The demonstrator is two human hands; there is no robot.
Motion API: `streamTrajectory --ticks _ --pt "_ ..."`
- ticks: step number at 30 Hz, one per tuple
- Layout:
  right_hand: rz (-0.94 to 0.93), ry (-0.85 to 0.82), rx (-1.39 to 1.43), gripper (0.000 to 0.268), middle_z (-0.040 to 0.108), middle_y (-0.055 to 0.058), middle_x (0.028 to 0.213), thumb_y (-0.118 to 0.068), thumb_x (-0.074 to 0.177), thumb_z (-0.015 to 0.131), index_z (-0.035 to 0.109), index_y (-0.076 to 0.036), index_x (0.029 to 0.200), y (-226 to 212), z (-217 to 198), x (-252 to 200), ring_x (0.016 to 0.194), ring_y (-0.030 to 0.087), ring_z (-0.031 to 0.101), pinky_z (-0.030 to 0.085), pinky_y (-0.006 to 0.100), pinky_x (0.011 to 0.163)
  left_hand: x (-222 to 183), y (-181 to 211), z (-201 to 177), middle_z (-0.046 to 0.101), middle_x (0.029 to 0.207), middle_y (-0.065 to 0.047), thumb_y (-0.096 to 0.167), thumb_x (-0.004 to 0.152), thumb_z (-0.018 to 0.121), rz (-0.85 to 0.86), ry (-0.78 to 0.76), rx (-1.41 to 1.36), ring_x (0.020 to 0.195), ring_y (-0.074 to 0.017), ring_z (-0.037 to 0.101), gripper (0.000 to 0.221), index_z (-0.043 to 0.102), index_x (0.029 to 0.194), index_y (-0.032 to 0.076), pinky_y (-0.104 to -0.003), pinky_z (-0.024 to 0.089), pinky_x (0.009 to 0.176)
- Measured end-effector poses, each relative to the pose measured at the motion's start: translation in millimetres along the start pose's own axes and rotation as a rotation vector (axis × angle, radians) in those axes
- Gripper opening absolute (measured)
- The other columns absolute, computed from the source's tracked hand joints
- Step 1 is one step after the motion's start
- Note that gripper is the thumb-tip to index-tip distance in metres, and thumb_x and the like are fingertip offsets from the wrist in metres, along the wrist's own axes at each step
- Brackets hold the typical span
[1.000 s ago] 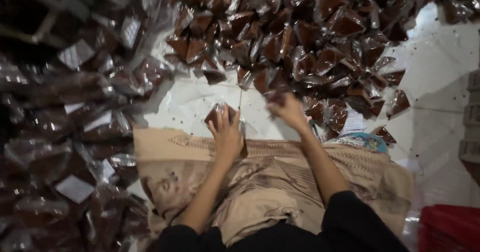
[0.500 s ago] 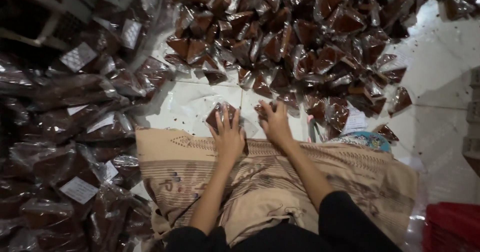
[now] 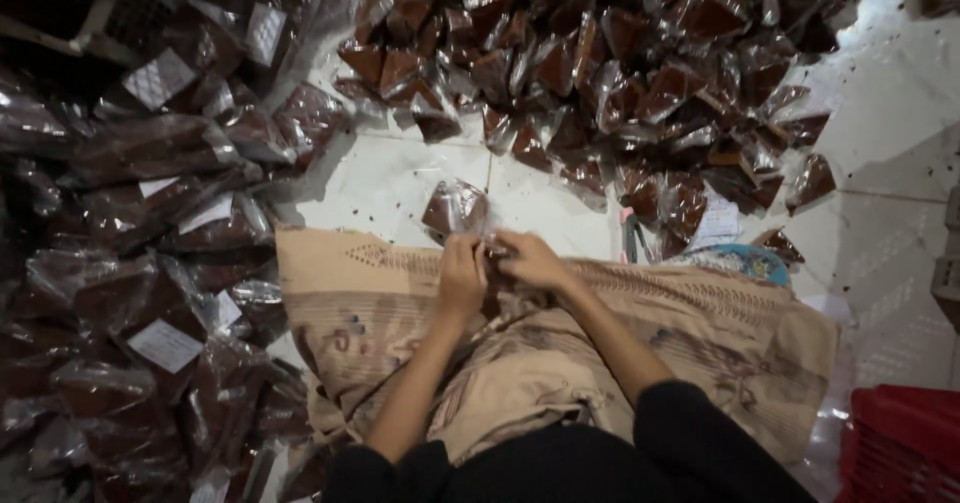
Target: Sealing plastic bags of food items by folding the tops and stapling them, while also organizing packaging materials.
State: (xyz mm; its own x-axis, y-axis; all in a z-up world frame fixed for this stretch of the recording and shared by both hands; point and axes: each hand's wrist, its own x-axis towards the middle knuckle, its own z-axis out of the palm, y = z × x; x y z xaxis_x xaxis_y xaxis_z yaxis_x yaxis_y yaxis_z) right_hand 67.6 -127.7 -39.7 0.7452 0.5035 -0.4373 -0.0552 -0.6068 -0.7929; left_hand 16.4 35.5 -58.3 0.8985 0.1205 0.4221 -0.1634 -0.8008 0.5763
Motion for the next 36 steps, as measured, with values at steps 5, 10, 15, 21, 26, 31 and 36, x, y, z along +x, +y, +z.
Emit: streamTrajectory --ticks 5,10,15,21,26,31,36 --pt "0.517 0.182 0.629 0.041 0.070 0.010 0.105 -0.029 0.067 0.077 0.076 -0.014 0.105 -45 -40 -16 0.096 0.029 0.067 0.054 0.037 0.069 6 5 -28 0.055 0.093 -0.007 0.019 0.105 0.050 0.029 -0.193 -0.016 0.084 -0.0250 0.059 0.014 0.059 0.103 0.008 -0.035 0.052 0.081" --pt "0.225 0.092 0.265 0.068 0.062 0.019 0.137 -0.023 0.076 0.065 0.057 -0.027 0.144 -116 -48 -59 0.133 0.041 0.053 0.046 0.052 0.107 8 30 -48 0.052 0.089 -0.008 0.017 0.106 0.047 -0.030 -0.283 -0.039 0.082 -0.0270 0.060 0.014 0.055 0.104 0.005 -0.036 0.052 0.080" --pt "0.154 0.065 0.254 0.056 0.062 0.017 0.141 -0.017 0.083 0.065 0.065 -0.016 0.139 -96 -39 -56 0.135 0.040 0.052 0.041 0.053 0.113 3 32 -22 0.055 0.089 -0.011 0.014 0.105 0.050 0.064 -0.176 -0.092 0.083 -0.0303 0.061 0.014 0.057 0.105 0.002 -0.037 0.052 0.081" --pt "0.352 0.507 1.242 0.044 0.074 0.018 0.113 -0.015 0.092 0.074 0.065 -0.001 0.133 1 -3 7 0.103 0.033 0.072 0.058 0.054 0.089 13 35 -32 0.054 0.086 -0.008 0.015 0.106 0.048 -0.011 -0.228 -0.107 0.080 -0.0272 0.061 0.015 0.057 0.102 0.004 -0.035 0.052 0.081" --pt "0.099 0.307 0.357 0.035 0.071 0.020 0.115 -0.034 0.104 0.057 0.074 -0.003 0.103 -56 -11 -31 0.117 0.039 0.063 0.048 0.050 0.100 24 37 -28 0.055 0.085 -0.011 0.010 0.103 0.051 0.062 -0.224 -0.066 0.083 -0.0318 0.063 0.009 0.057 0.102 0.003 -0.038 0.053 0.081" --pt "0.301 0.243 0.707 0.040 0.061 0.015 0.143 -0.017 0.092 0.071 0.070 -0.010 0.132 -82 -21 -42 0.136 0.033 0.051 0.037 0.049 0.114 8 31 -18 0.061 0.096 -0.010 0.019 0.102 0.053 0.255 -0.326 0.038 0.097 -0.0265 0.065 0.016 0.060 0.109 0.007 -0.032 0.052 0.091" --pt "0.289 0.020 0.023 0.027 0.076 0.009 0.118 -0.028 0.094 0.061 0.078 -0.017 0.113 -68 -25 -29 0.120 0.033 0.065 0.050 0.046 0.103 57 34 -69 0.061 0.122 -0.005 0.038 0.101 0.055 -0.049 -0.331 0.273 0.125 -0.0260 0.051 0.027 0.066 0.118 0.020 -0.049 0.037 0.105"
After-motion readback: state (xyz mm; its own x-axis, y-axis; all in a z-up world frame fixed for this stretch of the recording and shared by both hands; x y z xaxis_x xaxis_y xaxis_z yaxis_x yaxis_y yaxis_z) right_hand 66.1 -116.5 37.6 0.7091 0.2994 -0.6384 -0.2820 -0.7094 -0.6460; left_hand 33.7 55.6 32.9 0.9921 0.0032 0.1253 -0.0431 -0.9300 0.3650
